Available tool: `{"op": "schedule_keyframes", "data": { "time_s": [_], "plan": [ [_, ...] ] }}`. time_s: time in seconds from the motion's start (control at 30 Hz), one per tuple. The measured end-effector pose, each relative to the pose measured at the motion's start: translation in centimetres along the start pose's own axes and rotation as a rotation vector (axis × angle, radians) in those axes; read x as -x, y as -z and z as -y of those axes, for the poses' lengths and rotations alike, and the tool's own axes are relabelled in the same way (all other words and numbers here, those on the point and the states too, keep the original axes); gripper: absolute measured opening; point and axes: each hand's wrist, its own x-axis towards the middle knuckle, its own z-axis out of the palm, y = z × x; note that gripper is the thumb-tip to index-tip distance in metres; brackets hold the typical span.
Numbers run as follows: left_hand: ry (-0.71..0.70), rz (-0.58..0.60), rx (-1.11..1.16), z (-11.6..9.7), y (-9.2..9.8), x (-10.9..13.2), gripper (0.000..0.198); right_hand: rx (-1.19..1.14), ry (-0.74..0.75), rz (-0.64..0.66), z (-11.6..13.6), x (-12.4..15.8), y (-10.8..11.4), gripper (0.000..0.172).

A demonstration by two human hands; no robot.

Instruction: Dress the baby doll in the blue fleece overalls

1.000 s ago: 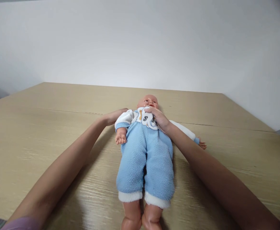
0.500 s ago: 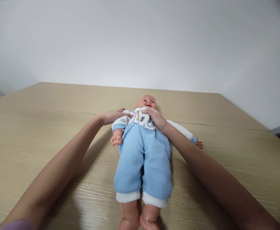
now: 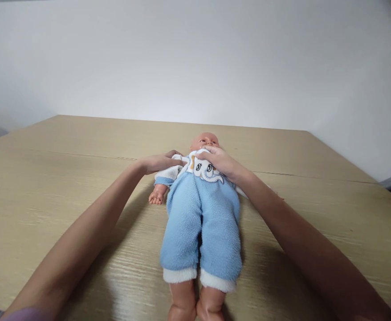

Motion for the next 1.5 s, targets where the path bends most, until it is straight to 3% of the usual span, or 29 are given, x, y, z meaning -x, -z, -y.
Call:
{"op": "schedule_keyframes", "data": {
  "time_s": [0.17,0.3,0.43,0.6,0.8,0.93,1.17,1.3,1.43,1.5],
  "plan": [
    [0.021,-0.021,-0.022,0.0,0.2,0.2,0.086,0.33,0.074,0.017,1.8,1.2,2.4,0.013],
    [0.033,-0.04,-0.053,0.4,0.6,0.0,0.097,0.542,0.115,0.038,2.3,1.5,3.1,0.019],
    [0.012,0.001,-0.073,1.1,1.1,-0.3,0.091,0.562,0.054,0.041,1.4,0.9,3.2,0.03],
    [-0.009,0.042,-0.079,1.5,1.5,-0.5,0.085,0.511,0.107,0.05,0.4,0.3,3.5,0.034],
    [-0.075,0.063,-0.047,1.4,1.4,-0.5,0.083,0.574,0.112,-0.033,1.1,0.9,2.4,0.029],
    [-0.112,0.118,-0.111,1.7,2.1,-0.6,0.084,0.599,0.142,0.032,1.7,1.4,2.2,0.031],
    [0.016,0.22,-0.452,2.5,4.7,0.4,0.123,0.695,0.043,0.12,2.4,1.8,2.6,0.042],
    [0.093,0.245,-0.545,3.1,5.8,0.8,0.11,0.74,0.026,0.117,1.9,1.6,2.5,0.045],
    [0.232,0.273,-0.468,3.6,6.7,1.1,0.108,0.74,0.038,0.114,1.3,1.3,2.7,0.042],
    [0.197,0.222,-0.466,3.9,6.9,1.2,0.103,0.73,0.056,0.121,1.2,1.3,2.8,0.041]
  ]
}}
